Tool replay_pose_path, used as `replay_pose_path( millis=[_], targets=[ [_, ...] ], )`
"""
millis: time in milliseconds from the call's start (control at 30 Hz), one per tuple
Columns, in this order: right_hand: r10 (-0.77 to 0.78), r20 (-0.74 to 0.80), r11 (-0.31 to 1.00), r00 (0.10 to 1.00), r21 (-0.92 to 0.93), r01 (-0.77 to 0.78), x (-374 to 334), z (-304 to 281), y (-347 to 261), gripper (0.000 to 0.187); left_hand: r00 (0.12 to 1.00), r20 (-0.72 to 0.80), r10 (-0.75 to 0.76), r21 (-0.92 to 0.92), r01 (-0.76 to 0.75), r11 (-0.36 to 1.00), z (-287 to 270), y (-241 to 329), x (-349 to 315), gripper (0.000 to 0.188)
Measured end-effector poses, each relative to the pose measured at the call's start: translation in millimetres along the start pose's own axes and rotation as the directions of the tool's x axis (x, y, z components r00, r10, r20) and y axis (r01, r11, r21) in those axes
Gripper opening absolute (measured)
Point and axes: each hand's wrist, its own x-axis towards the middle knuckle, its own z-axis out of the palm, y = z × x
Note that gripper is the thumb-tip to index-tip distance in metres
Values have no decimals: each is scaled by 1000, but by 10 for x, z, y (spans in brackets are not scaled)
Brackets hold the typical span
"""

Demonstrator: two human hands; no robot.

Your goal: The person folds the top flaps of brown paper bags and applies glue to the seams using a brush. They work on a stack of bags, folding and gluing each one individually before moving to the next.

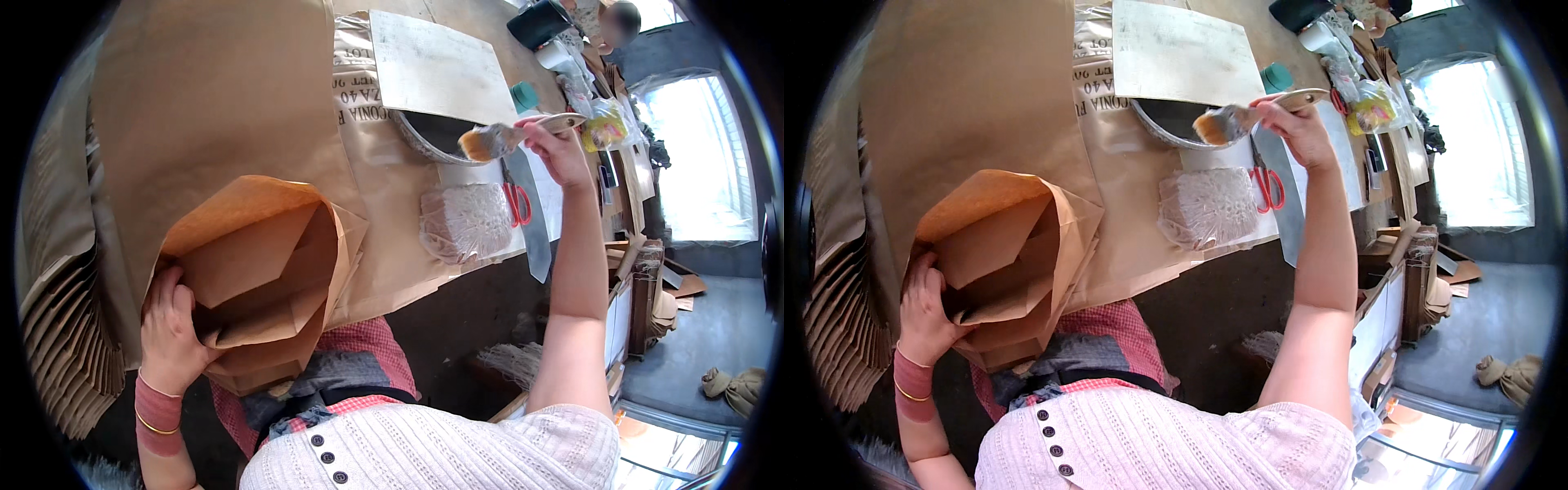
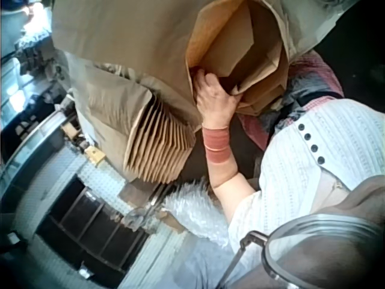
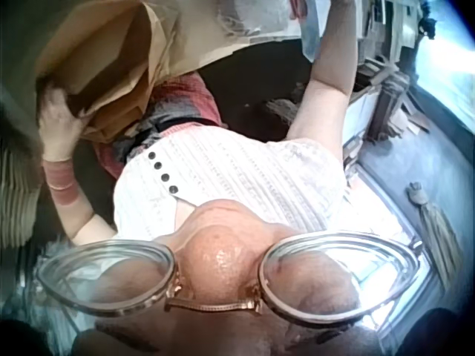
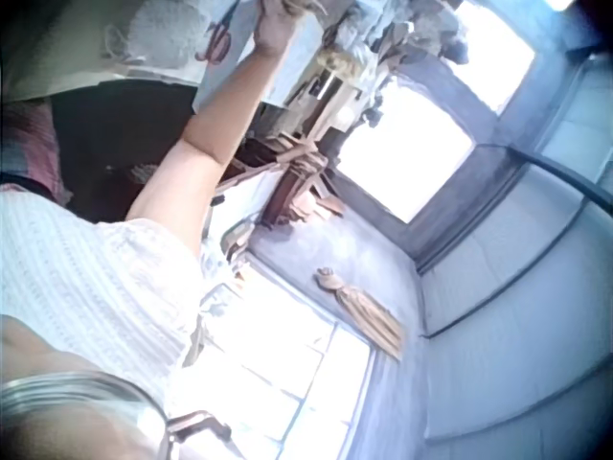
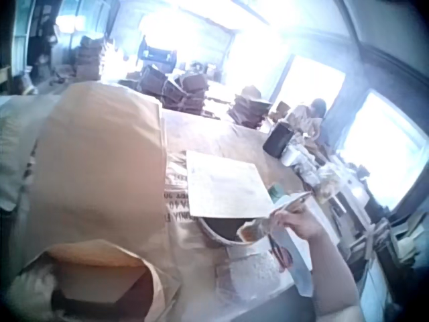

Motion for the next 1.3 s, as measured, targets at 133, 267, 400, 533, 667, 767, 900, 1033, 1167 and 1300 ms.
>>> replay_pose_path(
  millis=[133, 267, 400, 533, 667, 767, 900, 1033, 1167, 1300],
  targets=[
    [-50, -264, 805, 963, 561, 195, -59, 234, 116, 13, 995, -87, 49, 66, -43, 997, -20, 23, -44, 94],
    [-168, -441, 681, 882, 595, 427, -729, 1377, -344, 15, 999, -30, -46, -113, 42, 993, -180, 64, -24, 117],
    [-376, -170, 920, 911, 47, 388, -1376, 2919, -618, 8, 999, -49, 19, -317, -33, 948, -53, -127, -20, 130],
    [-235, 162, 941, 959, 286, 182, -1261, 3884, -504, 10, 994, -70, 80, -386, -101, 917, -22, -185, -38, 128],
    [-146, 222, 966, 964, 243, 91, -1117, 4127, -309, 12, 998, -47, 40, -378, -55, 924, 46, -157, -25, 122],
    [-96, 380, 968, 920, 250, -2, -1267, 3977, -328, 11, 998, -44, 35, -315, -47, 948, 75, -165, -24, 116],
    [-293, 11, 954, 956, -69, 293, -1212, 3398, -477, 8, 1000, 7, -9, -305, 11, 952, 78, -150, -23, 111],
    [-426, 133, 786, 895, -436, 439, -1040, 3107, -330, 6, 999, 37, -20, -345, 31, 938, 80, -146, 15, 105],
    [-151, 217, 898, 964, -378, 225, -1212, 2968, -370, 8, 999, -27, -30, -308, 20, 951, 111, -134, 0, 93],
    [-338, 75, 939, 938, -49, 341, -1248, 2670, -617, 6, 991, 126, 35, -241, -4, 971, -79, -196, 41, 65]
  ],
)
